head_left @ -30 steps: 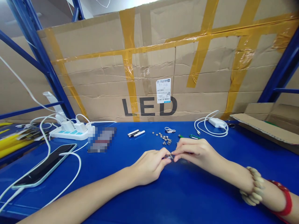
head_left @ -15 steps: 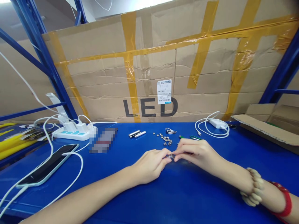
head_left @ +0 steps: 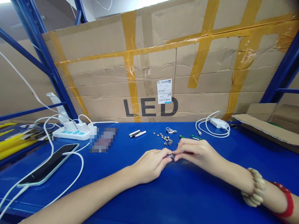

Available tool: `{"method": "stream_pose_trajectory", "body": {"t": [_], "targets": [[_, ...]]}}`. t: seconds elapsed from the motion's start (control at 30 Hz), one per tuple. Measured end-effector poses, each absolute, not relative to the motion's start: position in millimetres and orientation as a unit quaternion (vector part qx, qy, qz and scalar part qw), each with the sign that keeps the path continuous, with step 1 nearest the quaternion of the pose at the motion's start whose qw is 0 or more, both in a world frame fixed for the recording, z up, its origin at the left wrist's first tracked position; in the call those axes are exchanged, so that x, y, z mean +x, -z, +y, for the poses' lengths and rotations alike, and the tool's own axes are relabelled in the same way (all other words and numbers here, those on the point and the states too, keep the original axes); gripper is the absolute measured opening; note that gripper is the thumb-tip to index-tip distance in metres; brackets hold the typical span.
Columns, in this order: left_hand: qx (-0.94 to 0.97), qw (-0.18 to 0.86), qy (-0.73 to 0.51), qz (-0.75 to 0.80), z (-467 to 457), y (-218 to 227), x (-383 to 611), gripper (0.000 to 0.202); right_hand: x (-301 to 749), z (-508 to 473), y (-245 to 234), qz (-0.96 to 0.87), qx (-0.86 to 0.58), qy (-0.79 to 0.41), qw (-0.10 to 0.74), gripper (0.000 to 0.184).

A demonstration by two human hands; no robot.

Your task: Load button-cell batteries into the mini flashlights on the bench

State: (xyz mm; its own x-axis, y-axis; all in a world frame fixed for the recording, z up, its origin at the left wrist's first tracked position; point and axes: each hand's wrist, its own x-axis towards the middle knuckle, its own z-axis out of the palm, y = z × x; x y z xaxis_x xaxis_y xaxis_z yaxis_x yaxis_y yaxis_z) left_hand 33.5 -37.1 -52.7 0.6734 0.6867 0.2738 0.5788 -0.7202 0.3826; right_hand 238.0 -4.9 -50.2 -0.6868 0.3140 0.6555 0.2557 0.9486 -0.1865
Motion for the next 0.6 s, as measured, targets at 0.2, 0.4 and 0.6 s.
{"method": "stream_pose_trajectory", "body": {"t": [0.2, 0.4, 0.6], "targets": [[0.905, 0.129, -0.199, 0.354, -37.6, 52.4, 33.5, 0.019, 238.5, -5.4, 51.6, -0.917, -0.156, -0.047, 0.365, 0.013], [0.906, 0.127, -0.199, 0.352, -37.3, 52.3, 33.4, 0.020, 237.7, -6.4, 50.1, -0.917, -0.155, -0.039, 0.366, 0.017], [0.906, 0.131, -0.206, 0.347, -36.6, 53.2, 32.9, 0.018, 238.3, -6.3, 51.4, -0.917, -0.156, -0.039, 0.364, 0.013]]}}
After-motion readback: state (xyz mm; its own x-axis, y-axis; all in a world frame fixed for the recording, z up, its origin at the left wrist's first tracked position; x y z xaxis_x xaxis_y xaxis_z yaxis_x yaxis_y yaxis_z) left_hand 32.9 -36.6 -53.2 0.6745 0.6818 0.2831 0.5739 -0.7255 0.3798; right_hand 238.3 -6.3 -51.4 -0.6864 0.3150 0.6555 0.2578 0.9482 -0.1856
